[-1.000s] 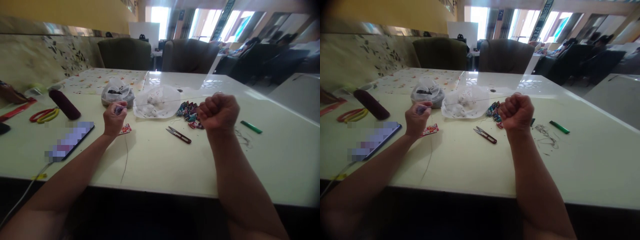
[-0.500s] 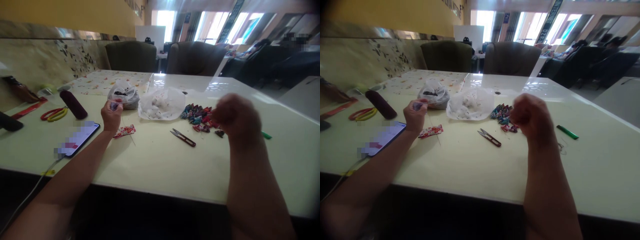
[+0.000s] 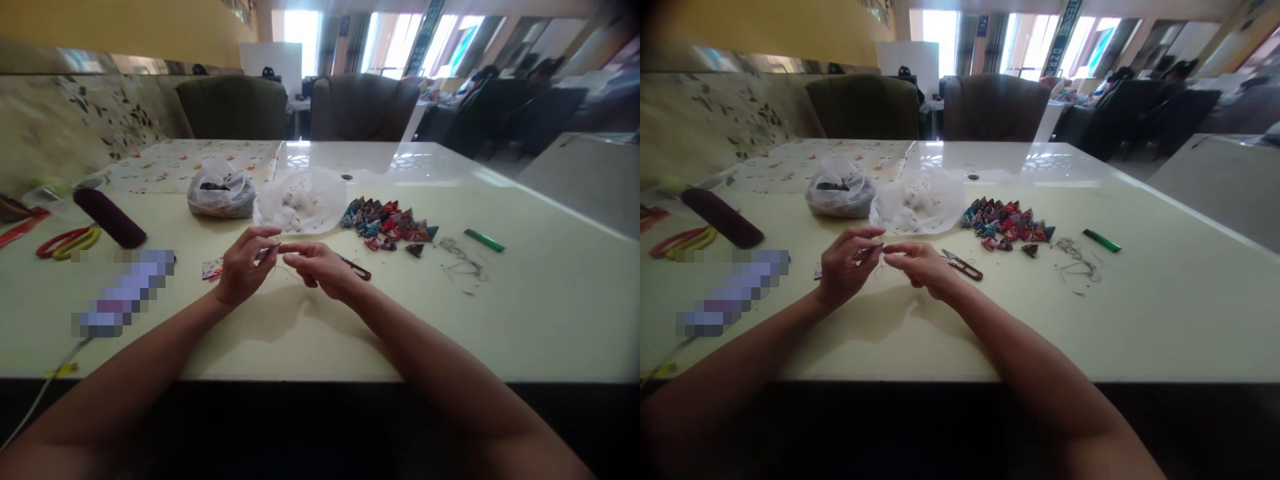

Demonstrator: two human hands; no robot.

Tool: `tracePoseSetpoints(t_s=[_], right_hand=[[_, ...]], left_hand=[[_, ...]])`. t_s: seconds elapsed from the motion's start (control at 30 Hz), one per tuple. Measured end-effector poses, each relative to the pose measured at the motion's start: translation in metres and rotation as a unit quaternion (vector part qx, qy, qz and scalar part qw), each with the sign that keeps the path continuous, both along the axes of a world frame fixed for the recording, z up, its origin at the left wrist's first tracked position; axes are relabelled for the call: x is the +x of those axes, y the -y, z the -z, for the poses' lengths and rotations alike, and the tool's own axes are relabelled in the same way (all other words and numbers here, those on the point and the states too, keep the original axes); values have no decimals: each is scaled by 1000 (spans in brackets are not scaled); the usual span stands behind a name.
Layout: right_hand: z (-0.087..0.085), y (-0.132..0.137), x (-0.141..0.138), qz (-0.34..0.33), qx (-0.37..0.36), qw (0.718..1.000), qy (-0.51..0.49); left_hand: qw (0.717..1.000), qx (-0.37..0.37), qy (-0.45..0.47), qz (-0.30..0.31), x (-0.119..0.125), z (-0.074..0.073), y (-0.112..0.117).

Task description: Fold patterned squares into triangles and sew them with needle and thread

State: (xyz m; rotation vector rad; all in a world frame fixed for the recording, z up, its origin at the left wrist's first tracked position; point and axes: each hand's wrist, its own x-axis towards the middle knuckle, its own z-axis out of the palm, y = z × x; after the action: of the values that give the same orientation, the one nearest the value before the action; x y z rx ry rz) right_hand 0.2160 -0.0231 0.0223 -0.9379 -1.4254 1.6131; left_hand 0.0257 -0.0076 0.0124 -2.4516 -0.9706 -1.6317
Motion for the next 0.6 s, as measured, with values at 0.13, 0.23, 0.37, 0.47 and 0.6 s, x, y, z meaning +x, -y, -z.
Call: tracePoseSetpoints(t_s=[0.13,0.23,0.37,0.47,0.6], right_hand=[[3,5,-7,-13,-7,1000,-24],[1,5,-6,18,-9,999,-35],[-5,3,3,-40,12,998,-38],[-9,1,12,-122,35,992,14],[-12,1,17,-268,27,956,121]], left_hand=[[1000,-15,-16,-1,0,4,0],[1000,-17,-13,-3,-1,4,-2],[1000,-20,18,-16,-2,2,-6],[998,-34,38,-30,-5,1,-10],[996,-44,60,-49,-9,0,-13]])
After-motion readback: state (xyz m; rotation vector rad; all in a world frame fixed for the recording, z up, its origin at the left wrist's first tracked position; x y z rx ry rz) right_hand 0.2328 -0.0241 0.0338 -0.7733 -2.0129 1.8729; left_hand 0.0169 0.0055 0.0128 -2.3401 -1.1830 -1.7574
